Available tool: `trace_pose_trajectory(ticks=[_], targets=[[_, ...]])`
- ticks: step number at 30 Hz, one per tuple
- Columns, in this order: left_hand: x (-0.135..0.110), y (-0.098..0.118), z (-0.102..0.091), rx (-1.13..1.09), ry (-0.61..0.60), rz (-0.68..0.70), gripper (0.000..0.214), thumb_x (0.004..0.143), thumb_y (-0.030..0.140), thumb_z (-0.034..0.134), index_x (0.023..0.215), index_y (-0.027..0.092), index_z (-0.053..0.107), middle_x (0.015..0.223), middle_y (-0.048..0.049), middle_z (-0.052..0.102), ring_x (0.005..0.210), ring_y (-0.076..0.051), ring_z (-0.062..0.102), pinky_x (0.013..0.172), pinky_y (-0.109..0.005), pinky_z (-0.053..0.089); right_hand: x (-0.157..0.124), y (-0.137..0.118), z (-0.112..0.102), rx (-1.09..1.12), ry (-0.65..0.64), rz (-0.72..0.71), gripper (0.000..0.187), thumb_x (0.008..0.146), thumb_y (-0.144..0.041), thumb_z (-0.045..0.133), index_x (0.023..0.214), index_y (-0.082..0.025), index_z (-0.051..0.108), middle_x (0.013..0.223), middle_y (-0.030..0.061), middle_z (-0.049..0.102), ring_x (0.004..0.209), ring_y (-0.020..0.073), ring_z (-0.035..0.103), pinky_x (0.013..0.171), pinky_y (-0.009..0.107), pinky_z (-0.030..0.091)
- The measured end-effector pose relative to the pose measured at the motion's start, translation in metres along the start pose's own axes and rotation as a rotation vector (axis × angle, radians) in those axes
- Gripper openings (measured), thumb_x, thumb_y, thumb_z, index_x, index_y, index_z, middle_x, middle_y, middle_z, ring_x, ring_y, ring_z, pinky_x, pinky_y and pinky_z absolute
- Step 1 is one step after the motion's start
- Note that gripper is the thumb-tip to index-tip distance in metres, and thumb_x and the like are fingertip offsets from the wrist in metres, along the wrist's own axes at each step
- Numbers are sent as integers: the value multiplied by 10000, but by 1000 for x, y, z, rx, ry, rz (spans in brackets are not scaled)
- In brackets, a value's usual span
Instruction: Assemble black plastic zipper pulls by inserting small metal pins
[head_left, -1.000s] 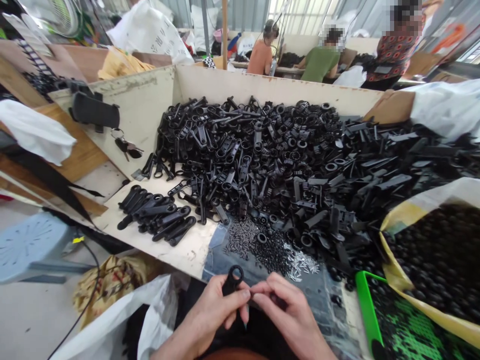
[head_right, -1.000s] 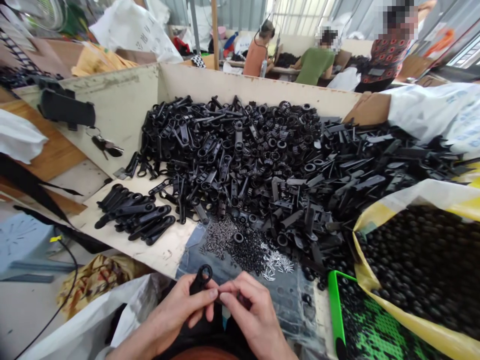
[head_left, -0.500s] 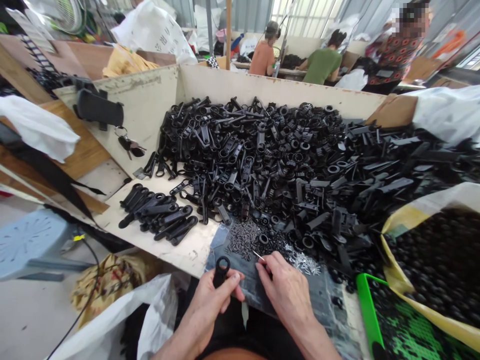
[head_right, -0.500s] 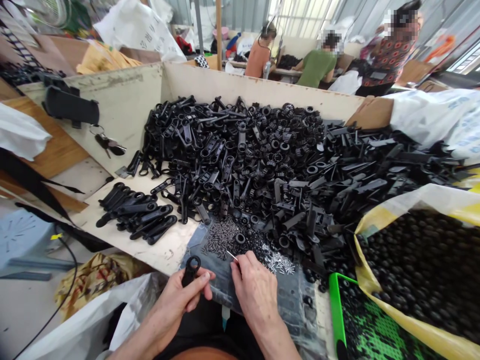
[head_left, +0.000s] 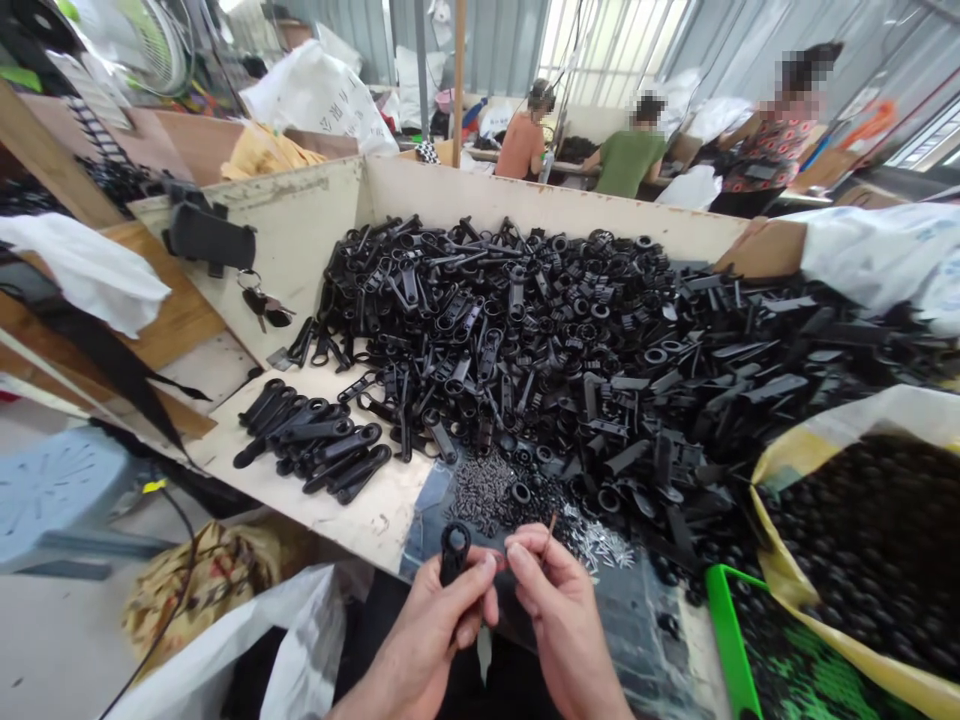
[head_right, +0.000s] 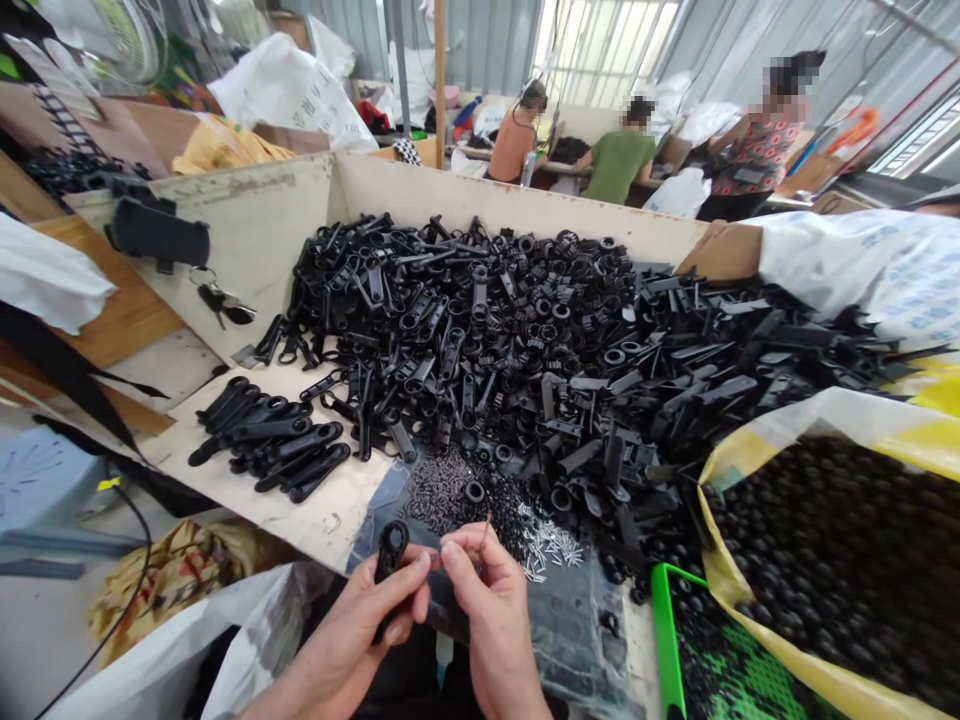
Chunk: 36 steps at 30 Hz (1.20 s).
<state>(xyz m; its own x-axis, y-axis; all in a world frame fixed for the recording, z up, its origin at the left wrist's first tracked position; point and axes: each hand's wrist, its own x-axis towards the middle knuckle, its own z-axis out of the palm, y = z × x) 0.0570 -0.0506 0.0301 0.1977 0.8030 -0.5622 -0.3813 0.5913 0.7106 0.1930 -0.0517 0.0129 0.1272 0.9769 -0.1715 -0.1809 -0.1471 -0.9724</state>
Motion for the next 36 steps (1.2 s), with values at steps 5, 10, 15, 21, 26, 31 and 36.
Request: trace_pose_trajectory(ticks=[5,10,15,21,26,31,36], targets=[[-2,3,11,-80,42,-22,533,583,589,915,798,151,700,524,56,538,450,-37,309,459,-189,201,-4,11,9,185,19,111,335,814,-533,805,842,-213,711,622,-39,536,479,105,400,480,225,408],[-2,-3,13,-130,79,-25,530,572,572,923,811,157,697,518,64,537,441,-36,309,455,-186,207,-5,17,4,126,58,-22,301,820,-500,817,833,-207,750,762,13,619,652,162,577,588,253,500],[-1,-5,9,-62,35,6,460,672,544,871,842,148,711,540,38,575,449,-39,320,468,-197,185,-4,20,-5,23,65,-180,198,878,-430,787,836,-236,786,844,21,635,777,175,633,708,250,539],[0,2,6,56,-5,-12,311,710,417,820,735,147,667,538,34,559,457,-49,320,460,-208,186,-10,20,-13,-174,34,-297,158,928,-351,736,833,-236,788,836,21,634,747,163,642,670,216,530],[0,0,9,-164,53,-152,313,639,344,868,715,166,623,526,71,534,439,-35,317,460,-181,204,-13,11,-16,-239,-18,-355,100,946,-295,707,925,-253,795,851,19,678,771,158,678,688,191,550],[0,-3,13,-336,53,-304,339,583,358,876,617,147,612,533,64,537,419,-25,306,441,-184,206,-7,4,-19,-318,5,-438,68,927,-254,725,919,-262,792,815,3,682,696,136,660,593,162,520],[-2,0,16,-318,58,-297,347,562,371,886,634,137,640,552,57,557,422,-25,324,445,-191,196,-7,-1,-25,-411,-63,-503,108,947,-229,699,983,-274,790,829,-4,688,640,123,639,551,170,500]])
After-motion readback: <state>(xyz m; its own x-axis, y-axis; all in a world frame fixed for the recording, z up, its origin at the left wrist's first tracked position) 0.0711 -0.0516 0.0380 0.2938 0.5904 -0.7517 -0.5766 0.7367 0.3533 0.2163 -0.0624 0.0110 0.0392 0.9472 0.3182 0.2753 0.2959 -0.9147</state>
